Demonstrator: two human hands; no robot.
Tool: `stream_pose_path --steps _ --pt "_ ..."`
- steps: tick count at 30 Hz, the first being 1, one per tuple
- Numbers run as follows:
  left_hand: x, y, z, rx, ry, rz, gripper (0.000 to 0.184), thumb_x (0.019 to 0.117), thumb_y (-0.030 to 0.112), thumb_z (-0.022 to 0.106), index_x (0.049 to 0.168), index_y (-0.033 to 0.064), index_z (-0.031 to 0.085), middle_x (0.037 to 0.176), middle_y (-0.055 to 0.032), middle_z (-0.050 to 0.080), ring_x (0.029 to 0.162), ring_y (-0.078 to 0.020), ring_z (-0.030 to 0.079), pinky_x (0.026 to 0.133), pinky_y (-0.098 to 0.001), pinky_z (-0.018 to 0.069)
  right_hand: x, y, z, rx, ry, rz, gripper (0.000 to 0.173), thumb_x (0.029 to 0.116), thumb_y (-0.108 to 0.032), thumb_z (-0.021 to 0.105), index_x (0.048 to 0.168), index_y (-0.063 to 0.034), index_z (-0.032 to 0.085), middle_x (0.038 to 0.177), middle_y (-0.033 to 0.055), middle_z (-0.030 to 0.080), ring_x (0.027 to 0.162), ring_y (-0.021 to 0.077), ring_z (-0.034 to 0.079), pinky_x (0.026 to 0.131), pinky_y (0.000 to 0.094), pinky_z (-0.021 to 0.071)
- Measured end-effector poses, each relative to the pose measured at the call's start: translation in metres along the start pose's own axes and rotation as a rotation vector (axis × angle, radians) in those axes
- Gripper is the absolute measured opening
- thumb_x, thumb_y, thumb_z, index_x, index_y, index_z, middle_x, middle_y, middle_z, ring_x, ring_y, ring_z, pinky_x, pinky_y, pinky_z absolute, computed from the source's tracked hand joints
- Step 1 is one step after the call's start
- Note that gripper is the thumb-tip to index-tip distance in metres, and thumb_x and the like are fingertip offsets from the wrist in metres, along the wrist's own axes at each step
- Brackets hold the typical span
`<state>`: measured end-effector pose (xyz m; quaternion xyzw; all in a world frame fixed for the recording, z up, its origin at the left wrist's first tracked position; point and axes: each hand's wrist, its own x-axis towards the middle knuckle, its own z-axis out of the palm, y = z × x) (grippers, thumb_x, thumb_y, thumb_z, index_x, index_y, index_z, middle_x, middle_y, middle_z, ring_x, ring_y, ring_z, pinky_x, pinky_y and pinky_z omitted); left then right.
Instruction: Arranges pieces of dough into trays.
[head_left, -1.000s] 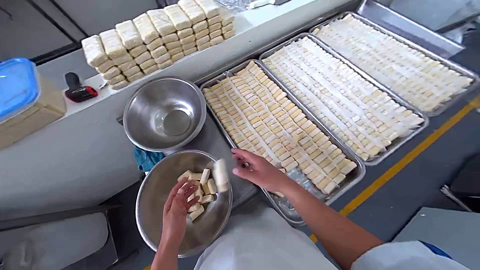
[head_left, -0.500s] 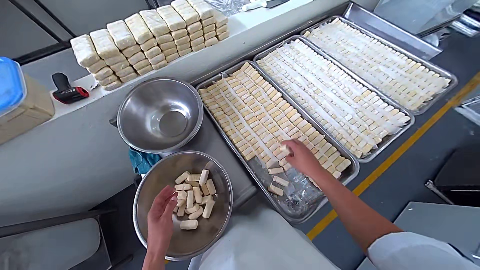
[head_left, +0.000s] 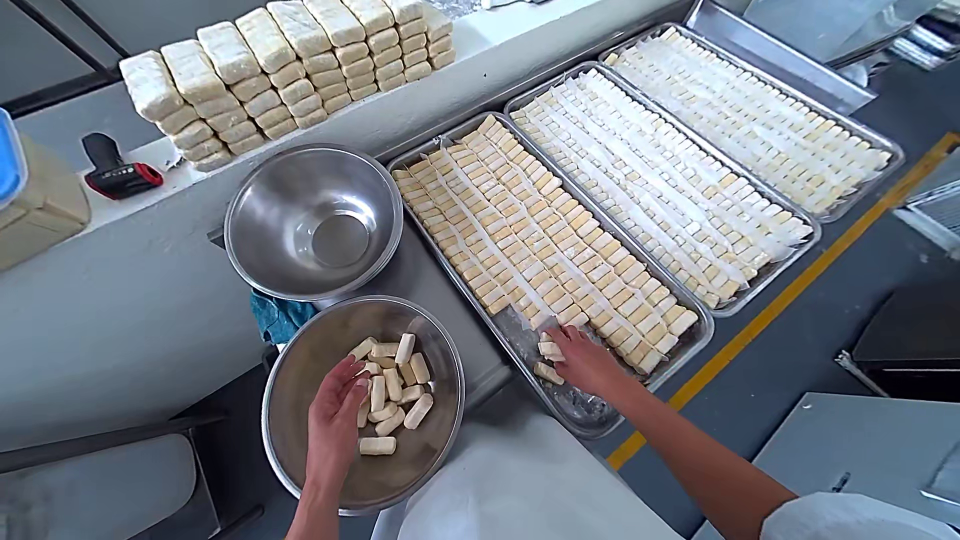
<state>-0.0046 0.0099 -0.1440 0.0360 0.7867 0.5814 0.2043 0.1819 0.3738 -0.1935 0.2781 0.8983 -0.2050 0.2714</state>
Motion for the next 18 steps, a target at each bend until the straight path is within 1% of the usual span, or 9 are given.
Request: stream_pose_path --steps 4,8,9,10,12,14,15,16,18 --pt "0.000 0.000 -0.003 0.004 0.011 0.010 0.045 0.0987 0.014 0.051 0.141 -0.0026 0.051 0.131 -0.0145 0.064 0.114 -0.0206 0.067 0.094 -0.0372 0.0576 0.006 0.000 0.001 0.008 0.034 0.006 0.059 0.0955 -0.034 0.073 0.146 -0.0106 0.053 0.142 0.0205 0.052 0.118 0.0413 0.061 0.093 0.0583 0.0539" --pt "-0.003 -0.001 -0.014 -0.030 0.053 0.023 0.044 0.0994 0.012 0.050 0.141 -0.0026 0.051 0.131 -0.0143 0.065 0.114 -0.0206 0.067 0.094 -0.0371 0.0572 -0.006 0.004 -0.014 0.311 0.132 0.026 0.053 0.0950 -0.025 0.071 0.140 -0.0027 0.056 0.133 0.0233 0.060 0.112 0.0417 0.064 0.094 0.0635 0.0521" --pt "-0.005 -0.003 -0.018 -0.039 0.064 0.022 0.044 0.0995 0.012 0.050 0.141 -0.0028 0.051 0.131 -0.0148 0.065 0.114 -0.0208 0.067 0.095 -0.0374 0.0570 -0.010 -0.001 -0.020 0.459 0.157 0.029 0.050 0.0956 -0.024 0.070 0.138 -0.0013 0.057 0.124 0.0228 0.063 0.107 0.0383 0.066 0.092 0.0610 0.0529" --pt "-0.006 -0.004 -0.022 -0.045 0.074 0.021 0.044 0.0997 0.011 0.050 0.141 -0.0031 0.051 0.130 -0.0152 0.065 0.114 -0.0210 0.067 0.096 -0.0378 0.0570 -0.015 -0.012 -0.027 0.597 0.171 0.015 0.045 0.0967 -0.024 0.068 0.135 -0.0019 0.057 0.113 0.0202 0.067 0.095 0.0325 0.068 0.084 0.0554 0.0564" --pt "-0.008 -0.007 -0.025 -0.048 0.081 0.016 0.043 0.0998 0.012 0.050 0.140 -0.0031 0.051 0.130 -0.0153 0.065 0.114 -0.0214 0.067 0.096 -0.0383 0.0572 -0.032 -0.052 -0.047 0.841 0.109 -0.106 0.041 0.0984 -0.020 0.066 0.135 -0.0033 0.056 0.105 0.0160 0.069 0.087 0.0255 0.070 0.078 0.0472 0.0598" --pt "-0.009 -0.006 -0.022 -0.041 0.076 0.006 0.043 0.1003 0.014 0.050 0.140 -0.0024 0.052 0.130 -0.0147 0.066 0.114 -0.0212 0.067 0.094 -0.0387 0.0574 -0.048 -0.097 -0.064 0.949 -0.009 -0.324 0.048 0.0968 -0.021 0.067 0.141 -0.0075 0.053 0.112 0.0110 0.070 0.090 0.0216 0.071 0.079 0.0426 0.0619" --pt "-0.009 -0.004 -0.020 -0.036 0.068 0.007 0.043 0.1005 0.014 0.050 0.140 -0.0022 0.051 0.130 -0.0143 0.065 0.114 -0.0210 0.067 0.094 -0.0386 0.0573 -0.050 -0.112 -0.070 0.920 -0.058 -0.415 0.058 0.0962 -0.027 0.068 0.148 -0.0110 0.048 0.119 0.0092 0.068 0.092 0.0205 0.071 0.080 0.0410 0.0621" --pt "-0.009 -0.002 -0.019 -0.031 0.063 0.015 0.044 0.1004 0.014 0.049 0.141 -0.0023 0.051 0.130 -0.0140 0.065 0.114 -0.0207 0.067 0.094 -0.0383 0.0573 -0.049 -0.119 -0.076 0.842 -0.061 -0.459 0.066 0.0963 -0.034 0.069 0.153 -0.0139 0.043 0.127 0.0077 0.065 0.097 0.0199 0.070 0.082 0.0407 0.0613" --pt "-0.008 -0.002 -0.019 -0.028 0.057 0.039 0.045 0.0990 0.015 0.049 0.140 -0.0028 0.051 0.129 -0.0141 0.066 0.112 -0.0201 0.067 0.093 -0.0379 0.0574 -0.041 -0.107 -0.078 0.635 0.057 -0.444 0.063 0.0987 -0.038 0.068 0.153 -0.0143 0.046 0.136 0.0080 0.062 0.103 0.0209 0.069 0.083 0.0426 0.0611"
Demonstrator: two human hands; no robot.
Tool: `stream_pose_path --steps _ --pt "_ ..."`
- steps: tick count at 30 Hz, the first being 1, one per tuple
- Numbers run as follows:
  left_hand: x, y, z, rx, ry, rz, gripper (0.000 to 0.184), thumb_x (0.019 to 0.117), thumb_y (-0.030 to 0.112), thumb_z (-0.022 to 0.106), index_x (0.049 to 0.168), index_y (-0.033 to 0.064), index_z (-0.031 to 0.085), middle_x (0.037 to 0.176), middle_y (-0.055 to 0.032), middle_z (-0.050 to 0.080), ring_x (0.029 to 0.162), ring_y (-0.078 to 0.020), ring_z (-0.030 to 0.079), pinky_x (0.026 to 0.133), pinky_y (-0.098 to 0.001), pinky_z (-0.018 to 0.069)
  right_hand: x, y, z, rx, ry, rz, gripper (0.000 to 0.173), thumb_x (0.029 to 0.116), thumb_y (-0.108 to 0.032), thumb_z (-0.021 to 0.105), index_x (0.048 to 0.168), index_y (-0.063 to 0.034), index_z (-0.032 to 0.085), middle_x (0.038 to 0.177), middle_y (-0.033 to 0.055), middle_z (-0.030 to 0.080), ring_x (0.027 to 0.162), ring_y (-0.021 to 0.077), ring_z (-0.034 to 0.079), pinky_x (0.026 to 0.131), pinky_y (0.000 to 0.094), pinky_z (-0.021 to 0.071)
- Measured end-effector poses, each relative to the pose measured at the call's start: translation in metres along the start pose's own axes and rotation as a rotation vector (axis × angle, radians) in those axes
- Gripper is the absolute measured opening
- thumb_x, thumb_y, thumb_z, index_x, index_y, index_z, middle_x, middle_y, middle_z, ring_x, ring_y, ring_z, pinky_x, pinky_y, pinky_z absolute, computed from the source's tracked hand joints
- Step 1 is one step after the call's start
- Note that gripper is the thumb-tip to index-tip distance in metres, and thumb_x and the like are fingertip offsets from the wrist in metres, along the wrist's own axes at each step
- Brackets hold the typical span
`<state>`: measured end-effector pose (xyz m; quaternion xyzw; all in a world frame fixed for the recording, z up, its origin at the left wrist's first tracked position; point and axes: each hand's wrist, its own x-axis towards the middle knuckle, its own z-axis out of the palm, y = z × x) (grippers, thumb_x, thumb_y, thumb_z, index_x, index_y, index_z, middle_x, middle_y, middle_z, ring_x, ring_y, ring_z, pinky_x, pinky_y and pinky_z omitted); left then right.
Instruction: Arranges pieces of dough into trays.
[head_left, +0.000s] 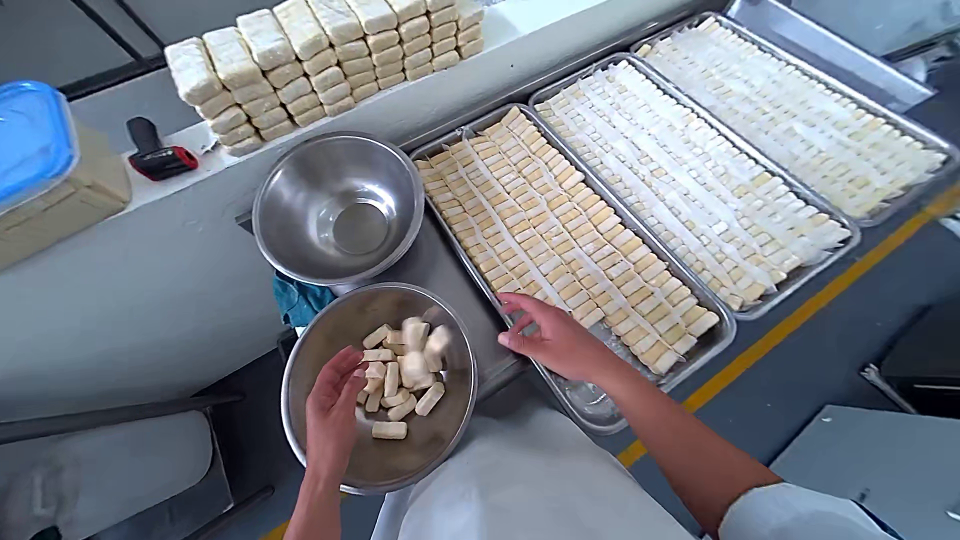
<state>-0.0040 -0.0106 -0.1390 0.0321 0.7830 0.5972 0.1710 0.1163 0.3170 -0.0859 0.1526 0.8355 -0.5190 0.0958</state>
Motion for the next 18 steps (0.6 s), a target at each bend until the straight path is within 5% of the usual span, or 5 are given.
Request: stream_pose_path --steps 6,9,11,14,18 --pt "-0.003 -0.014 -0.004 -0.003 0.023 -0.043 0.046 0.0977 0.015 0.051 0.139 -0.0042 0.051 0.127 -0.0149 0.066 0.110 -0.0191 0.067 0.091 -0.0358 0.0576 -0.018 0.103 -0.004 -0.508 -0.168 0.364 0.053 0.0964 -0.035 0.069 0.143 -0.0119 0.057 0.131 0.0188 0.062 0.112 0.0387 0.065 0.094 0.0615 0.0521" --pt "-0.003 -0.015 -0.002 -0.027 0.038 -0.029 0.044 0.0979 0.012 0.050 0.138 -0.0046 0.052 0.127 -0.0151 0.066 0.109 -0.0194 0.068 0.091 -0.0358 0.0576 -0.025 0.134 0.016 -0.493 -0.131 0.415 0.051 0.0936 -0.025 0.069 0.142 -0.0133 0.057 0.131 0.0174 0.061 0.115 0.0371 0.063 0.095 0.0581 0.0525" --pt "-0.002 -0.012 -0.001 -0.048 0.071 0.014 0.042 0.0973 0.010 0.051 0.136 -0.0053 0.053 0.125 -0.0146 0.067 0.108 -0.0186 0.068 0.091 -0.0347 0.0576 -0.029 0.139 0.016 -0.211 0.050 0.395 0.038 0.0939 -0.018 0.067 0.131 -0.0077 0.064 0.115 0.0153 0.068 0.099 0.0292 0.068 0.088 0.0507 0.0560" --pt "0.001 0.002 -0.004 -0.059 0.115 0.120 0.039 0.0963 0.010 0.051 0.131 -0.0072 0.055 0.120 -0.0117 0.069 0.105 -0.0159 0.069 0.089 -0.0336 0.0590 -0.029 0.093 0.013 0.278 0.240 0.303 0.029 0.1014 -0.012 0.056 0.128 -0.0031 0.063 0.103 0.0140 0.069 0.082 0.0214 0.068 0.073 0.0397 0.0583" --pt "0.008 0.015 0.002 -0.067 0.140 0.229 0.035 0.0965 0.008 0.049 0.128 -0.0060 0.055 0.116 -0.0067 0.070 0.100 -0.0114 0.069 0.086 -0.0305 0.0593 -0.019 -0.002 0.025 0.324 -0.048 0.020 0.049 0.1046 -0.017 0.054 0.152 -0.0091 0.045 0.126 0.0127 0.067 0.103 0.0213 0.071 0.089 0.0402 0.0612"
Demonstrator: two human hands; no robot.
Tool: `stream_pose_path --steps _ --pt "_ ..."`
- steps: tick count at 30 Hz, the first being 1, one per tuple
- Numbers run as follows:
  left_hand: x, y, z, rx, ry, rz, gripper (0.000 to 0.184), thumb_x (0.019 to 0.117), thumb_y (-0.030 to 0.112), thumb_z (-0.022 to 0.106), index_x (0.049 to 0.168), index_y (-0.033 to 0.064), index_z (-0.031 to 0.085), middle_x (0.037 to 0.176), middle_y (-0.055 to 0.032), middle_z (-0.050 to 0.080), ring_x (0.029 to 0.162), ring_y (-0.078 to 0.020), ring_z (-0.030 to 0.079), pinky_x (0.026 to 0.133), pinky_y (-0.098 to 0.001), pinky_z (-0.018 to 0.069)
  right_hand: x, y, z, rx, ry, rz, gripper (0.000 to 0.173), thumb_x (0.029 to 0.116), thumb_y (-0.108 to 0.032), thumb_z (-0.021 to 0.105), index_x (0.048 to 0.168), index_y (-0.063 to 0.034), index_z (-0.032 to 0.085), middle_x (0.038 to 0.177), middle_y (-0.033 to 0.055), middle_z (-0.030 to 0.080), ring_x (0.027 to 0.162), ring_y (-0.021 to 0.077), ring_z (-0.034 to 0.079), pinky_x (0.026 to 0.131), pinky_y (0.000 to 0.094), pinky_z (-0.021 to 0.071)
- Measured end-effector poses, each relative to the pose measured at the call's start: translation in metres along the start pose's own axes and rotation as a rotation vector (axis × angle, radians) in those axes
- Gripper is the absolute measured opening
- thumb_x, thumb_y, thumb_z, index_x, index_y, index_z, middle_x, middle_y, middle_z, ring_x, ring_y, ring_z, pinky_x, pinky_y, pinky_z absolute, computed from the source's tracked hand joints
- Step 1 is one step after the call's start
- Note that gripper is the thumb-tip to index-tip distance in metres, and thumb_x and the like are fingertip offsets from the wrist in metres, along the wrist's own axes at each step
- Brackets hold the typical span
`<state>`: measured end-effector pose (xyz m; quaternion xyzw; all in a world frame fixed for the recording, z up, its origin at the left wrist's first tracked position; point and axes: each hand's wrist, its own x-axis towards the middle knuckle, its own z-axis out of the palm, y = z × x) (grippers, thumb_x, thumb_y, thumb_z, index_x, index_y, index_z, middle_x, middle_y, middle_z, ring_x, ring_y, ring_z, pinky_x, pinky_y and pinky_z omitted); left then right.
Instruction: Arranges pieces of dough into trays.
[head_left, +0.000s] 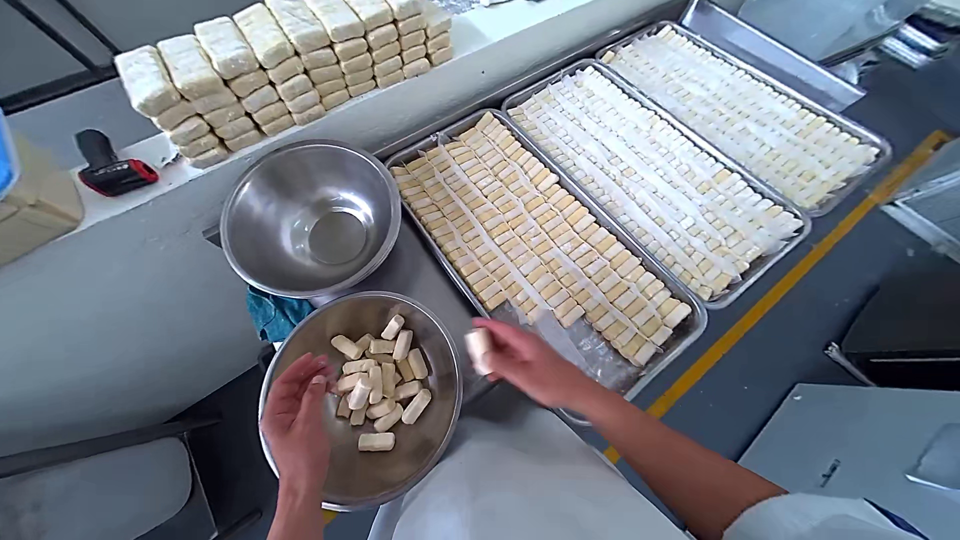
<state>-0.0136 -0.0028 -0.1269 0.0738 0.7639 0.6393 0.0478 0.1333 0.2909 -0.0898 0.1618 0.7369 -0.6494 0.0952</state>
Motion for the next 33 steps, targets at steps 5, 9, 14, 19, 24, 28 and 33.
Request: stream_pose_path --steps 5,9,14,19,24,28,33 --pt "0.004 0.012 0.002 -0.011 0.010 0.111 0.033 0.0958 0.005 0.048 0.126 -0.0065 0.056 0.112 -0.0037 0.071 0.098 -0.0092 0.070 0.085 -0.0283 0.0597 0.008 0.024 -0.027 -0.548 0.144 -0.049 0.041 0.1051 -0.027 0.057 0.143 -0.0117 0.059 0.137 0.0114 0.063 0.120 0.0261 0.065 0.102 0.0493 0.0538" --pt "-0.006 0.002 -0.006 0.001 0.034 0.060 0.033 0.0947 0.006 0.048 0.124 -0.0075 0.056 0.111 -0.0044 0.070 0.097 -0.0096 0.070 0.083 -0.0279 0.0598 -0.007 0.104 -0.089 -0.596 0.406 0.191 0.030 0.1019 -0.020 0.063 0.126 -0.0032 0.067 0.123 0.0173 0.068 0.113 0.0323 0.067 0.098 0.0546 0.0549" --pt "-0.011 -0.006 -0.003 0.007 0.022 0.004 0.033 0.0947 0.006 0.048 0.123 -0.0085 0.057 0.110 -0.0066 0.071 0.095 -0.0107 0.071 0.082 -0.0279 0.0601 -0.014 0.136 -0.083 -0.685 0.413 0.525 0.052 0.0937 -0.042 0.074 0.127 -0.0037 0.064 0.122 0.0200 0.065 0.109 0.0386 0.065 0.091 0.0619 0.0524" --pt "-0.006 0.003 0.010 0.010 -0.016 0.018 0.034 0.0945 0.006 0.048 0.124 -0.0067 0.058 0.113 -0.0071 0.071 0.097 -0.0108 0.070 0.083 -0.0278 0.0595 -0.012 0.143 -0.068 -0.685 0.387 0.577 0.043 0.0985 -0.043 0.067 0.114 -0.0029 0.067 0.110 0.0194 0.068 0.103 0.0373 0.067 0.087 0.0599 0.0527" --pt "-0.005 0.007 0.019 0.019 -0.045 0.025 0.034 0.0947 0.007 0.049 0.124 -0.0065 0.058 0.113 -0.0075 0.070 0.098 -0.0115 0.070 0.085 -0.0285 0.0594 -0.018 0.135 -0.076 -0.609 0.247 0.443 0.033 0.1067 -0.031 0.054 0.098 -0.0019 0.065 0.086 0.0159 0.064 0.084 0.0320 0.064 0.078 0.0537 0.0517" --pt "-0.006 0.006 0.020 0.022 -0.045 0.018 0.033 0.0944 0.006 0.048 0.123 -0.0076 0.059 0.113 -0.0081 0.070 0.097 -0.0115 0.070 0.085 -0.0281 0.0598 -0.012 0.099 -0.113 -0.784 0.070 0.557 0.031 0.1060 -0.031 0.055 0.105 -0.0039 0.069 0.099 0.0196 0.069 0.097 0.0380 0.067 0.084 0.0619 0.0505" --pt "-0.007 0.007 0.019 0.023 -0.041 0.010 0.034 0.0940 0.006 0.047 0.123 -0.0070 0.059 0.113 -0.0083 0.070 0.098 -0.0118 0.070 0.085 -0.0281 0.0597 0.016 0.067 -0.116 -0.866 0.316 0.351 0.049 0.0936 -0.040 0.074 0.130 -0.0084 0.066 0.122 0.0206 0.067 0.111 0.0425 0.065 0.088 0.0662 0.0519"
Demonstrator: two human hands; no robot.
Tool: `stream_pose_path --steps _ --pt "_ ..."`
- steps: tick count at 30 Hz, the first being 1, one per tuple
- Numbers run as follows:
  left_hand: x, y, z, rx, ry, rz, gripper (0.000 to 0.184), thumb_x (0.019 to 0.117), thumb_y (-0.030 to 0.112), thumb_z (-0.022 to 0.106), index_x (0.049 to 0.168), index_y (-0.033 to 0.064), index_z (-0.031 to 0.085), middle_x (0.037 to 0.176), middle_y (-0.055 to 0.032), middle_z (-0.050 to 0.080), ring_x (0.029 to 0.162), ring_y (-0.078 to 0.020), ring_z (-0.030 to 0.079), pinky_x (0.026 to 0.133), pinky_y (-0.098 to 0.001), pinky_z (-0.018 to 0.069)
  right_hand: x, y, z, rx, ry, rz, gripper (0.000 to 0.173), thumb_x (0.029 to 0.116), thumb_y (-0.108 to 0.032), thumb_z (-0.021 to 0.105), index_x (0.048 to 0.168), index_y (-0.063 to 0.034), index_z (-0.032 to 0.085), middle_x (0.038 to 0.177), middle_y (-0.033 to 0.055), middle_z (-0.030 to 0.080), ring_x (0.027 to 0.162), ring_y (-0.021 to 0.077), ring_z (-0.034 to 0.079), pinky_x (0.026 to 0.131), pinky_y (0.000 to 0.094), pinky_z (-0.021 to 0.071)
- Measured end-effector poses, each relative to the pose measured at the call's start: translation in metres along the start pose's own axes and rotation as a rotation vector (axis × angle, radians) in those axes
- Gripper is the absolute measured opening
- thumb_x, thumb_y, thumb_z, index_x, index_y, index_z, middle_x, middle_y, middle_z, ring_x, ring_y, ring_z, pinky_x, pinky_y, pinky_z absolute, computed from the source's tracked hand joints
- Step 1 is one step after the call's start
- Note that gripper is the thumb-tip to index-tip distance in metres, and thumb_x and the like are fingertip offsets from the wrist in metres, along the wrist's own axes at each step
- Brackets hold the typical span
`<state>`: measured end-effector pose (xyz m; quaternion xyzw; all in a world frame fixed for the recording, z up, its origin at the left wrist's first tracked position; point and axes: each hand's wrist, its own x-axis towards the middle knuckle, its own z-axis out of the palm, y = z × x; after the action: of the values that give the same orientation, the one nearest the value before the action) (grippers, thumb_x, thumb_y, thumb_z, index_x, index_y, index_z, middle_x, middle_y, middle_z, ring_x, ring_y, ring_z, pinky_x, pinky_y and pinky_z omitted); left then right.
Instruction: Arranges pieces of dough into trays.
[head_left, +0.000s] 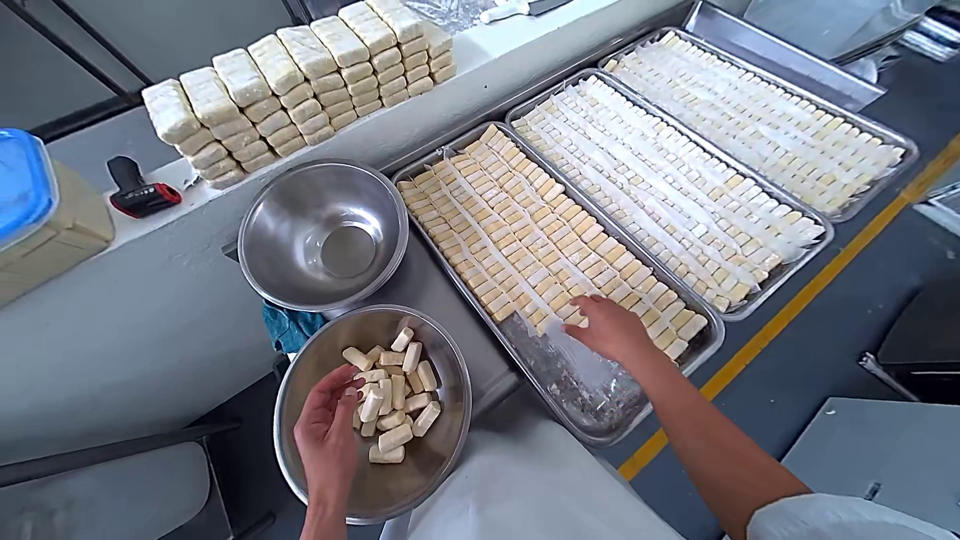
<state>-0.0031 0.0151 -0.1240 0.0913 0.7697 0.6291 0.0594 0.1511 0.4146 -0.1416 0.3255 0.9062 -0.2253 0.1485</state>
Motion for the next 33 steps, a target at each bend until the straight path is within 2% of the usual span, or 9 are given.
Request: stream_pose_path --steps 4,9,11,14,17,21,25,30,33 --pt "-0.005 0.002 0.002 0.019 -0.013 -0.010 0.034 0.0941 0.006 0.048 0.123 -0.0071 0.060 0.114 -0.0095 0.070 0.098 -0.0130 0.070 0.085 -0.0293 0.0597 0.036 -0.051 0.021 0.068 0.051 -0.145 0.041 0.0976 -0.039 0.069 0.121 -0.0052 0.068 0.113 0.0192 0.069 0.104 0.0390 0.068 0.084 0.0626 0.0534" --pt "-0.009 0.002 0.002 0.016 -0.013 0.006 0.033 0.0947 0.006 0.049 0.122 -0.0073 0.060 0.115 -0.0109 0.071 0.098 -0.0158 0.071 0.085 -0.0308 0.0602 0.084 -0.086 0.045 -0.108 -0.020 -0.074 0.047 0.1031 -0.047 0.055 0.104 -0.0019 0.068 0.098 0.0204 0.070 0.096 0.0403 0.069 0.077 0.0607 0.0515" --pt "-0.012 0.002 0.000 0.014 -0.001 0.004 0.032 0.0951 0.006 0.048 0.122 -0.0072 0.060 0.114 -0.0108 0.071 0.098 -0.0161 0.071 0.085 -0.0311 0.0601 0.099 -0.087 0.048 -0.187 -0.072 -0.095 0.047 0.1064 -0.046 0.048 0.105 -0.0027 0.068 0.097 0.0207 0.071 0.096 0.0407 0.069 0.078 0.0603 0.0514" --pt "-0.016 -0.001 -0.005 0.010 0.022 -0.004 0.032 0.0950 0.005 0.049 0.121 -0.0078 0.061 0.113 -0.0111 0.071 0.098 -0.0160 0.071 0.085 -0.0312 0.0603 0.118 -0.079 0.048 -0.265 -0.153 -0.265 0.036 0.1095 -0.033 0.043 0.111 -0.0049 0.065 0.099 0.0205 0.070 0.098 0.0407 0.069 0.080 0.0592 0.0525" --pt "-0.022 -0.005 -0.009 0.008 0.039 -0.011 0.032 0.0945 0.005 0.049 0.121 -0.0082 0.061 0.113 -0.0113 0.071 0.098 -0.0158 0.071 0.086 -0.0311 0.0602 0.130 -0.065 0.044 -0.181 -0.208 -0.397 0.031 0.1094 -0.025 0.044 0.105 -0.0021 0.065 0.090 0.0202 0.067 0.092 0.0398 0.068 0.079 0.0580 0.0523" --pt "-0.023 -0.003 -0.014 -0.009 0.062 0.010 0.032 0.0945 0.005 0.048 0.121 -0.0088 0.061 0.114 -0.0112 0.071 0.097 -0.0155 0.071 0.085 -0.0307 0.0606 0.124 -0.056 0.047 -0.106 -0.151 -0.425 0.029 0.1083 -0.023 0.046 0.100 -0.0026 0.065 0.081 0.0168 0.066 0.083 0.0354 0.068 0.076 0.0546 0.0531" --pt "-0.026 -0.005 -0.023 0.006 0.098 -0.013 0.032 0.0944 0.005 0.048 0.120 -0.0075 0.061 0.115 -0.0109 0.071 0.098 -0.0153 0.071 0.084 -0.0301 0.0607 0.111 -0.035 0.060 -0.026 -0.092 -0.472 0.029 0.1081 -0.022 0.047 0.091 -0.0044 0.063 0.069 0.0111 0.060 0.068 0.0288 0.064 0.065 0.0491 0.0521" --pt "-0.023 -0.009 -0.017 0.014 0.100 -0.064 0.032 0.0947 0.005 0.048 0.120 -0.0071 0.062 0.115 -0.0111 0.071 0.097 -0.0155 0.071 0.085 -0.0302 0.0601 0.104 -0.042 0.055 -0.091 -0.129 -0.362 0.031 0.1090 -0.029 0.046 0.097 -0.0066 0.065 0.078 0.0127 0.066 0.078 0.0319 0.068 0.070 0.0529 0.0535" --pt "-0.015 -0.006 -0.008 0.017 0.070 -0.072 0.031 0.0957 0.006 0.049 0.120 -0.0066 0.062 0.114 -0.0113 0.071 0.098 -0.0154 0.071 0.085 -0.0293 0.0600 0.102 -0.066 0.047 -0.095 -0.029 -0.273 0.044 0.1054 -0.048 0.052 0.107 -0.0064 0.066 0.087 0.0147 0.070 0.084 0.0355 0.070 0.073 0.0583 0.0537"
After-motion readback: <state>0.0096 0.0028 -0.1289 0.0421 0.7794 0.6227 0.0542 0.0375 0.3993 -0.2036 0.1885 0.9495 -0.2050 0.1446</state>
